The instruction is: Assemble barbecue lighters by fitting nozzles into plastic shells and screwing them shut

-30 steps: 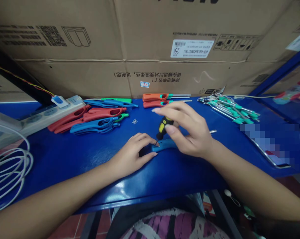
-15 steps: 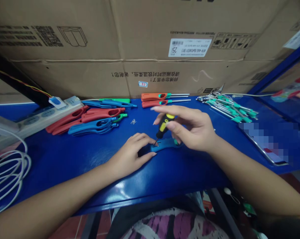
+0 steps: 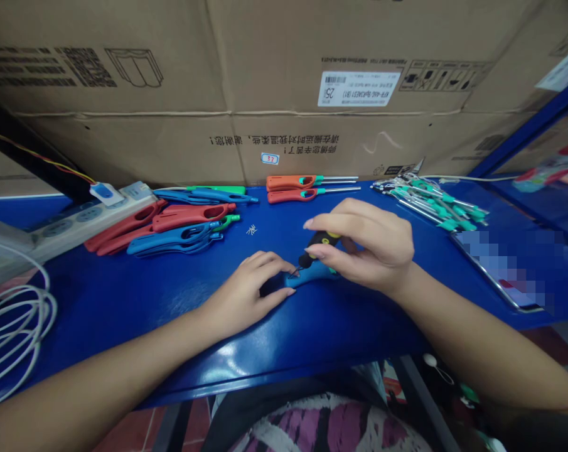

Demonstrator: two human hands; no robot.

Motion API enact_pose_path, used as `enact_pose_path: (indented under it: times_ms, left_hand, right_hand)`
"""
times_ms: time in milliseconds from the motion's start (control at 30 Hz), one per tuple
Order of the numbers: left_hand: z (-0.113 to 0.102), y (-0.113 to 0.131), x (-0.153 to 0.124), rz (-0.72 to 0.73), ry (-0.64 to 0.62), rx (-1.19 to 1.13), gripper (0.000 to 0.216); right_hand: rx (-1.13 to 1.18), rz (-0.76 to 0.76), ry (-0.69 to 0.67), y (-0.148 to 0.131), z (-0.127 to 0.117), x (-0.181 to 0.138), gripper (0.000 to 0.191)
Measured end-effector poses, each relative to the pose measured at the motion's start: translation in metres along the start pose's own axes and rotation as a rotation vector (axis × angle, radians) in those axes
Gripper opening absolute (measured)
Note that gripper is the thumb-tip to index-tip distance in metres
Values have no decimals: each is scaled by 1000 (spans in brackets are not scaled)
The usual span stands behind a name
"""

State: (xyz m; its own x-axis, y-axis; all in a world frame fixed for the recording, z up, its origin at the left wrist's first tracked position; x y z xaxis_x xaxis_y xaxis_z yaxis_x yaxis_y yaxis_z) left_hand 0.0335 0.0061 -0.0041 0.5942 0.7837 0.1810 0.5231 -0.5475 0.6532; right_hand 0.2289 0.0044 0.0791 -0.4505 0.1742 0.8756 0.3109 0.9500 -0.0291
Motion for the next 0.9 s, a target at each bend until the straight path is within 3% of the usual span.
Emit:
enact_pose_path:
  times_ms: [67,167,233,400,533,633,900]
  left_hand:
    - [0,0,0,-3,-1,1,19]
    - [1,-1,-1,-5,3,9,19]
    - [0,-1,-2,-3,9,16,19]
    - [-1,0,-1,-3,4,19,19]
    - [-1,0,-1,-10,-2,14,18]
    - [0,1,-1,-13,7,16,17]
    - [1,-1,-1,-27,11,2,18]
  right_hand:
    - [54,26,-34,-2,2,0,22]
    - [265,196,-128,-2,8,-2,37]
    - [317,248,-130,0,10,-3,35]
    - [55,20,-56,0,5,-2,28]
    - [186,115,-125,1,5,-1,37]
    - [282,172,-140,2,7,0,32]
    - [113,76,-126,-1,10,1,25]
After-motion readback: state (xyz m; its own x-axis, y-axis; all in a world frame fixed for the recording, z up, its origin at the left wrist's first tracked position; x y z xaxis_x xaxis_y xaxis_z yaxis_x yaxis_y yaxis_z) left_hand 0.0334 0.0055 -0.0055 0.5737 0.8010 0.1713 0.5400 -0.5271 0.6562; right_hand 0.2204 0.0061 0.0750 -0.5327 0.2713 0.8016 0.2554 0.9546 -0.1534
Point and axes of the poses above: each hand's wrist, its own x-axis towards the middle knuckle, its own z-axis out of the palm, y = z × x, the point moved 3 cm from there along x, towards the middle knuckle, and after that the axes turned 9 degrees about -z, right-handed, at the moved point
